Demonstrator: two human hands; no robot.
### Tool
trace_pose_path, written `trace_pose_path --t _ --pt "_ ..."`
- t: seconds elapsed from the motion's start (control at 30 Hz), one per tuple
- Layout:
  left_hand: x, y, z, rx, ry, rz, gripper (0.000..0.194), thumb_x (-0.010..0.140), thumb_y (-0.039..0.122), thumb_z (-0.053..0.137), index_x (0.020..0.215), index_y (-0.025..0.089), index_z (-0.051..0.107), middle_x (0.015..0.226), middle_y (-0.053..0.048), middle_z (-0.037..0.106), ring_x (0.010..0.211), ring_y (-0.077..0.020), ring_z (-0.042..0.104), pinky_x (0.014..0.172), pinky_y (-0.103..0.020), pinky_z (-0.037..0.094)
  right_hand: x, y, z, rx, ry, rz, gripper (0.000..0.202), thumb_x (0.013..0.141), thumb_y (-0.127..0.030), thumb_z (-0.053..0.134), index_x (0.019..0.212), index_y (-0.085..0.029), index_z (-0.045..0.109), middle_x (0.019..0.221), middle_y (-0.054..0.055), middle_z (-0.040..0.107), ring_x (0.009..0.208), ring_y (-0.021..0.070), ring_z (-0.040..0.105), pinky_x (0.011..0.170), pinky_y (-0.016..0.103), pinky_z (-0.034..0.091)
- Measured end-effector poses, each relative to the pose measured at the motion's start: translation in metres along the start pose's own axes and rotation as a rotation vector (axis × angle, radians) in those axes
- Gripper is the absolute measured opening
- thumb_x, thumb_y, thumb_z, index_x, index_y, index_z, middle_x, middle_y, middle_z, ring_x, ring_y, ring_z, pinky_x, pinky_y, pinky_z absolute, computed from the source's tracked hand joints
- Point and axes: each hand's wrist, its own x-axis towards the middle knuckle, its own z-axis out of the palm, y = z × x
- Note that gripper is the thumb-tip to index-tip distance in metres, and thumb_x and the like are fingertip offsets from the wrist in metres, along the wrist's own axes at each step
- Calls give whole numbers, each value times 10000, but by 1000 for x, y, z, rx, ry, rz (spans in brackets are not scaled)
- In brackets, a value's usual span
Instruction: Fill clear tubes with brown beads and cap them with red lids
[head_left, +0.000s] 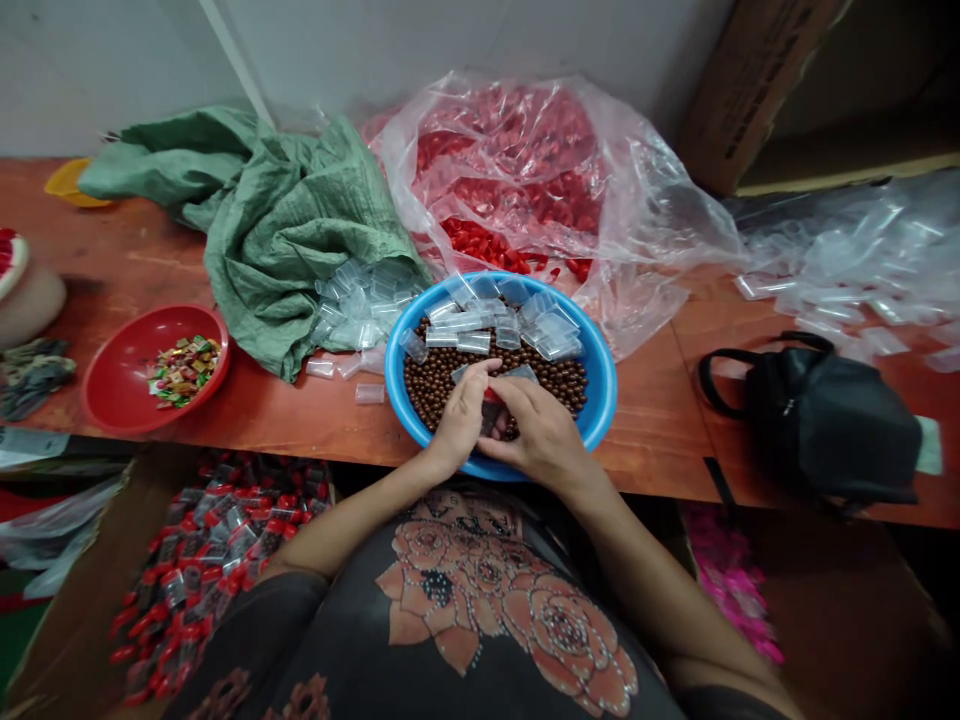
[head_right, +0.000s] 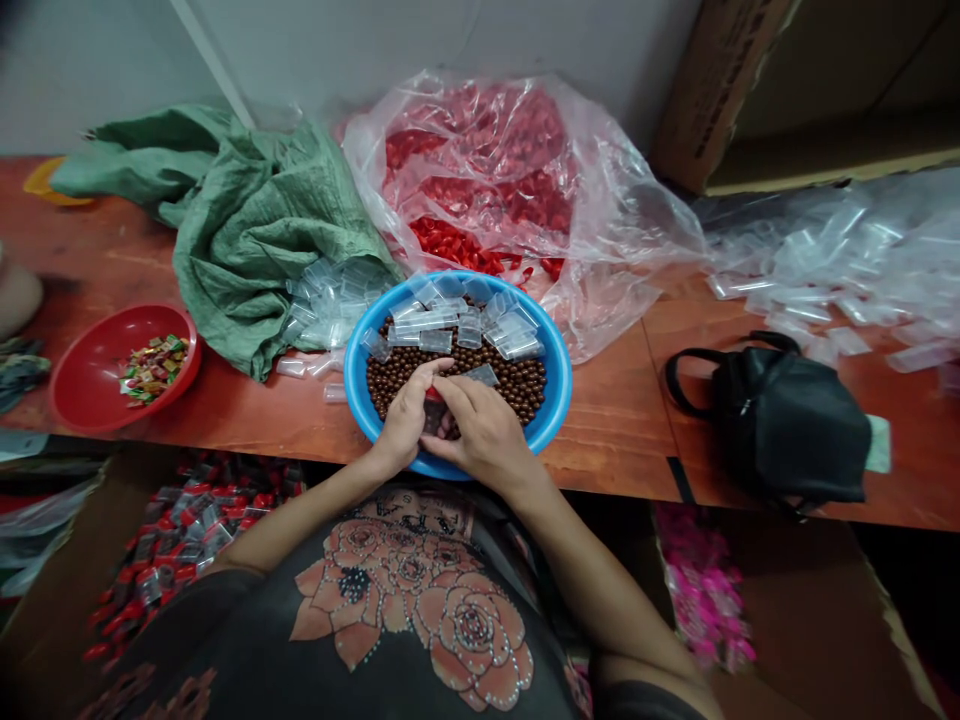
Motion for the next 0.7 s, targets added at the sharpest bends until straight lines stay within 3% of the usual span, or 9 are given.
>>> trace_pose_path --t 0.1,0.17,0.23,0.3,0.4,0.5,0.57,0.63,0.7 --pt "1 6 -4 -141 -36 -58 517 978 485 337 1359 176 503 535 41 547 444 -122 492 467 -226 423 -5 4 -4 211 28 321 681 756 -501 775 1317 -206 523 1157 129 687 989 267 690 826 427 590" --pt "1 9 -9 -175 -62 -84 548 972 491 326 1381 157 471 516 51 541 421 -118 478 451 -218 426 -6 6 -5 357 61 508 481 786 -514 742 1144 -210 640 959 67 729 804 215 698 724 369 590" --pt "1 11 -12 -151 -86 -105 560 964 506 340 1386 160 466 516 57 545 399 -115 459 418 -211 416 -5 5 -4 473 106 583 296 850 -469 687 1006 -218 705 896 39 742 791 195 701 755 361 587" --pt "0 11 -14 -99 -107 -114 561 964 526 346 1389 181 472 518 59 547 386 -110 448 387 -197 385 -3 2 -2 532 214 597 269 867 -423 682 1059 -238 719 956 36 753 858 198 711 820 386 588" --pt "-1 10 -13 -12 -134 -140 592 971 594 323 1369 199 512 525 47 555 396 -105 465 395 -192 379 1 -3 1 494 303 521 383 902 -383 654 1271 -280 639 1038 42 747 904 205 711 842 411 590" --pt "-1 9 -10 -4 -108 -147 714 937 729 273 1287 193 591 553 19 569 447 -107 512 453 -206 418 3 -6 1 277 122 252 502 899 -416 654 1373 -280 559 1168 85 712 1042 261 674 915 475 557" --pt "1 10 -9 -57 -101 -187 776 899 792 262 1245 196 618 555 11 566 455 -110 513 462 -218 420 3 -8 1 113 -1 118 709 843 -478 704 1461 -238 451 1254 136 667 1119 320 632 942 526 529" --pt "3 10 -8 -104 -103 -256 760 888 797 304 1219 196 632 536 13 552 435 -111 492 442 -223 398 3 -8 0 3 -62 74 884 810 -521 724 1523 -190 319 1308 182 620 1163 358 599 946 555 514" --pt "4 11 -7 -121 -80 -293 667 908 730 387 1175 178 650 515 13 543 425 -111 484 433 -225 388 3 -8 0 -64 -82 50 913 809 -535 718 1522 -167 282 1303 197 606 1164 367 588 949 560 505"
